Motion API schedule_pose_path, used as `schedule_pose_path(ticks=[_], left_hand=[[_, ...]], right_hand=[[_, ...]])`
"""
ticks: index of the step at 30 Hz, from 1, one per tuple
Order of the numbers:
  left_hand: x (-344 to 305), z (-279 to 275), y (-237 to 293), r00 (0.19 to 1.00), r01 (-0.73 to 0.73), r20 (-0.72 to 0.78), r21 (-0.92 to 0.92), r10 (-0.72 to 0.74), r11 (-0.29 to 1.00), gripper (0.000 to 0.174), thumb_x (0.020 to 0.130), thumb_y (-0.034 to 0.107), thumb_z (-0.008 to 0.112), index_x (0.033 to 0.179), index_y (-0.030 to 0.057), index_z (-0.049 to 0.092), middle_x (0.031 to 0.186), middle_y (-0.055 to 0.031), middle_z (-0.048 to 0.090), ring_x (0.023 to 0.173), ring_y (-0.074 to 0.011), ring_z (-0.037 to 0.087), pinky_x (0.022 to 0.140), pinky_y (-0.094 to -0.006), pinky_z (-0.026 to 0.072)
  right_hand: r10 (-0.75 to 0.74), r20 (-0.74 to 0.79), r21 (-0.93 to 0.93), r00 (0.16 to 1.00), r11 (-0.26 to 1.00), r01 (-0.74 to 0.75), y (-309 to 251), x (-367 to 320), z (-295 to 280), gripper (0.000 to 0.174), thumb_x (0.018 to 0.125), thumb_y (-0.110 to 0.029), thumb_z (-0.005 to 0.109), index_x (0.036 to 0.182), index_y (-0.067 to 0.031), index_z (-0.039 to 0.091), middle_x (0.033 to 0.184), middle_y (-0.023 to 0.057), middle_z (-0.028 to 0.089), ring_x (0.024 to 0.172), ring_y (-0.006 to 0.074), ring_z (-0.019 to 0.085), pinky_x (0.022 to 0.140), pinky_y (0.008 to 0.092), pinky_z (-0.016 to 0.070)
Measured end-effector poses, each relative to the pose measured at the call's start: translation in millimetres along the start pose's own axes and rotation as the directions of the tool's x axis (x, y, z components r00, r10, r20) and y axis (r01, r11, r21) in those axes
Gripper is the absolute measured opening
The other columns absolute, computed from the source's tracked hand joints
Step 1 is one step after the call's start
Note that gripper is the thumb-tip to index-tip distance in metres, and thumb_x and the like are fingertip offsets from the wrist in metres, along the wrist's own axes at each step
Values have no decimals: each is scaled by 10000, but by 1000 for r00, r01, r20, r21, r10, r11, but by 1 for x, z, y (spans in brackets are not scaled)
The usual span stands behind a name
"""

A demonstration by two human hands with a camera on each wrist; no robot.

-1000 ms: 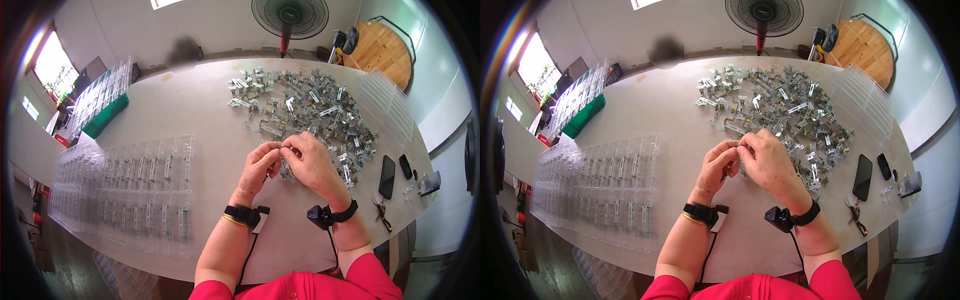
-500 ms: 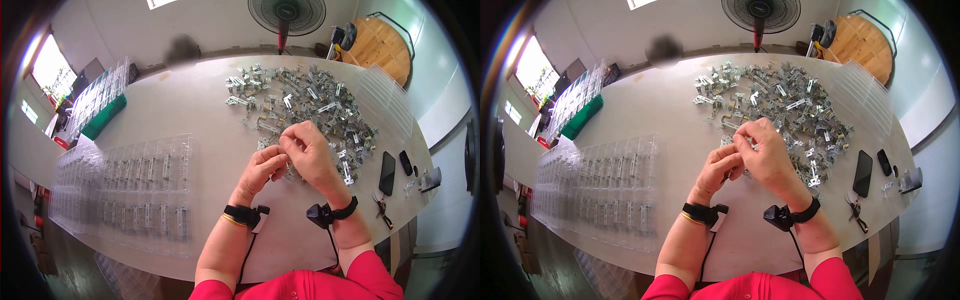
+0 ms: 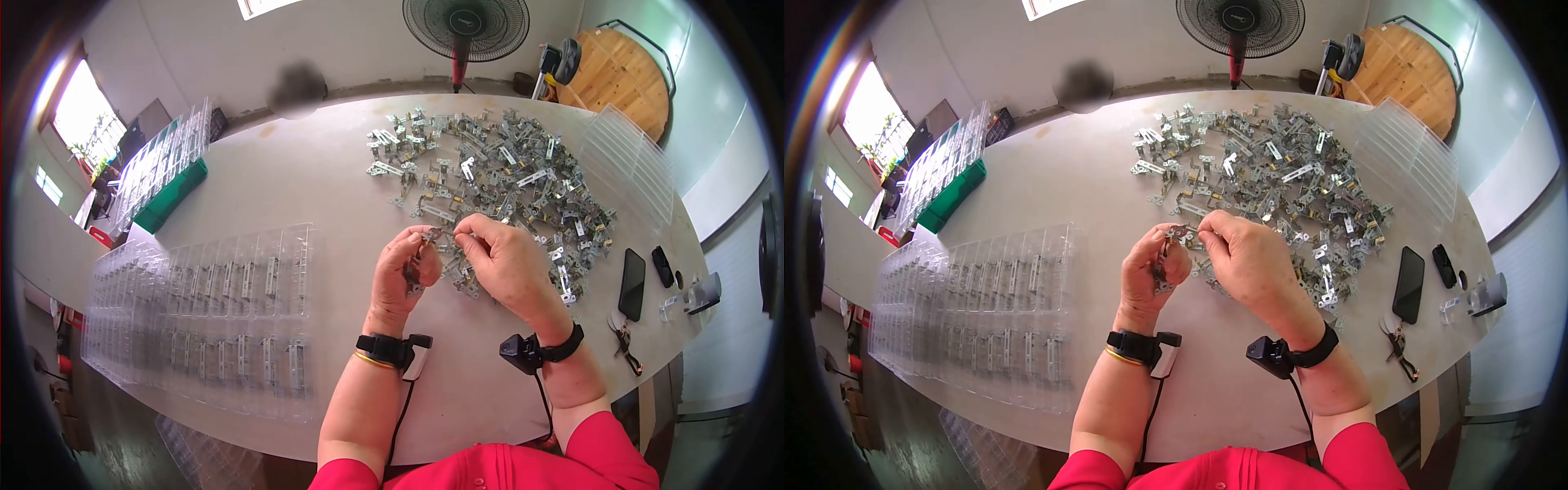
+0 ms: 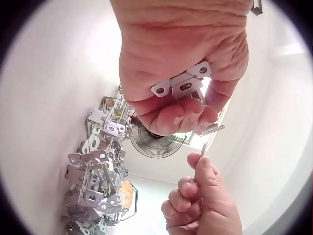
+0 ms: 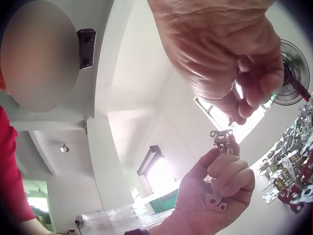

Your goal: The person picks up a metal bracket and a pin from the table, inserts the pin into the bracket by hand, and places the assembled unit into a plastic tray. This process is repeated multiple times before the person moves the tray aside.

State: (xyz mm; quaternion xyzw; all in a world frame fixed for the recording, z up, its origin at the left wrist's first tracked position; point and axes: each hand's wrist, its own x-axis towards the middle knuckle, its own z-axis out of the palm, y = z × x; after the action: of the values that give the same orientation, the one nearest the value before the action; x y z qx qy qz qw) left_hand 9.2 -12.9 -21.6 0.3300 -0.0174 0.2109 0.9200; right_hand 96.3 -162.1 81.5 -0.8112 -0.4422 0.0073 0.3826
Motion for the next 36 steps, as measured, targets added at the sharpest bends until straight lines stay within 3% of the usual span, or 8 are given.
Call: schedule_pose_path(ticks=[5, 7, 14, 19, 23, 26, 31, 36], left_hand=[[0, 1, -2, 1000, 12, 7, -39, -12, 999, 294, 1020, 273, 496, 1125, 36, 634, 562, -27, 471, 488, -141, 410, 490, -287, 330], [1, 0, -2, 1000, 7, 5, 20, -7, 1000, 312, 1032, 279, 466, 1136, 36, 632, 555, -28, 462, 481, -145, 405, 486, -290, 331], [-1, 6, -1, 999, 37, -29, 181, -33, 983, 323, 1044, 265, 478, 1227, 20, 582, 560, -23, 459, 479, -124, 389, 478, -269, 314], [0, 11, 1, 998, 59, 13, 201, -63, 978, 379, 1032, 269, 510, 1284, -14, 536, 590, -6, 478, 488, -91, 383, 475, -238, 292], [-1, 18, 4, 995, 98, 3, 274, -102, 957, 479, 1007, 313, 563, 1329, -37, 511, 614, 13, 497, 512, -66, 399, 479, -219, 279], [-2, 20, 4, 993, 97, 27, 309, -111, 946, 467, 1015, 274, 541, 1357, -41, 495, 645, 17, 491, 500, -70, 374, 479, -222, 264], [-3, 23, 3, 992, 113, 23, 334, -128, 936, 491, 1002, 301, 572, 1355, -33, 502, 660, 16, 506, 522, -67, 402, 483, -219, 267], [-4, 29, 3, 990, 127, 6, 378, -140, 917, 518, 980, 322, 616, 1352, -22, 509, 682, 18, 522, 555, -65, 440, 495, -213, 283]], right_hand=[[-23, -7, -14, 1000, 1000, 23, 1, 0, 1, 105, 941, -178, 651, 988, -84, 661, 721, 106, 664, 597, 260, 629, 545, 357, 451], [-5, 36, -19, 999, 1000, 6, -2, 0, -1, 95, 953, -166, 603, 965, -75, 629, 798, 142, 671, 729, 367, 656, 619, 443, 498], [64, 105, -3, 992, 998, -64, 0, 1, -2, 114, 969, -166, 590, 988, -56, 612, 797, 189, 672, 749, 377, 665, 643, 441, 515], [147, 197, 277, 969, 940, -199, 6, 3, -2, 150, 999, -110, 507, 1087, -26, 594, 794, 170, 686, 733, 298, 696, 652, 410, 524], [104, 278, 323, 955, 926, -195, 23, 6, 5, 204, 1013, -99, 454, 1139, -17, 592, 800, 121, 675, 723, 207, 673, 654, 370, 524], [146, 365, 409, 920, 862, -299, 27, 10, 5, 227, 1028, -117, 439, 1137, -5, 603, 803, 70, 649, 712, 143, 627, 650, 306, 517], [230, 440, 508, 868, 734, -452, 24, 14, 1, 212, 1010, -201, 536, 1050, -15, 629, 806, 29, 630, 691, 79, 577, 604, 246, 490], [198, 465, 477, 863, 764, -433, 31, 14, -1, 190, 975, -211, 603, 994, -24, 629, 788, 28, 625, 677, 71, 560, 580, 246, 464]])
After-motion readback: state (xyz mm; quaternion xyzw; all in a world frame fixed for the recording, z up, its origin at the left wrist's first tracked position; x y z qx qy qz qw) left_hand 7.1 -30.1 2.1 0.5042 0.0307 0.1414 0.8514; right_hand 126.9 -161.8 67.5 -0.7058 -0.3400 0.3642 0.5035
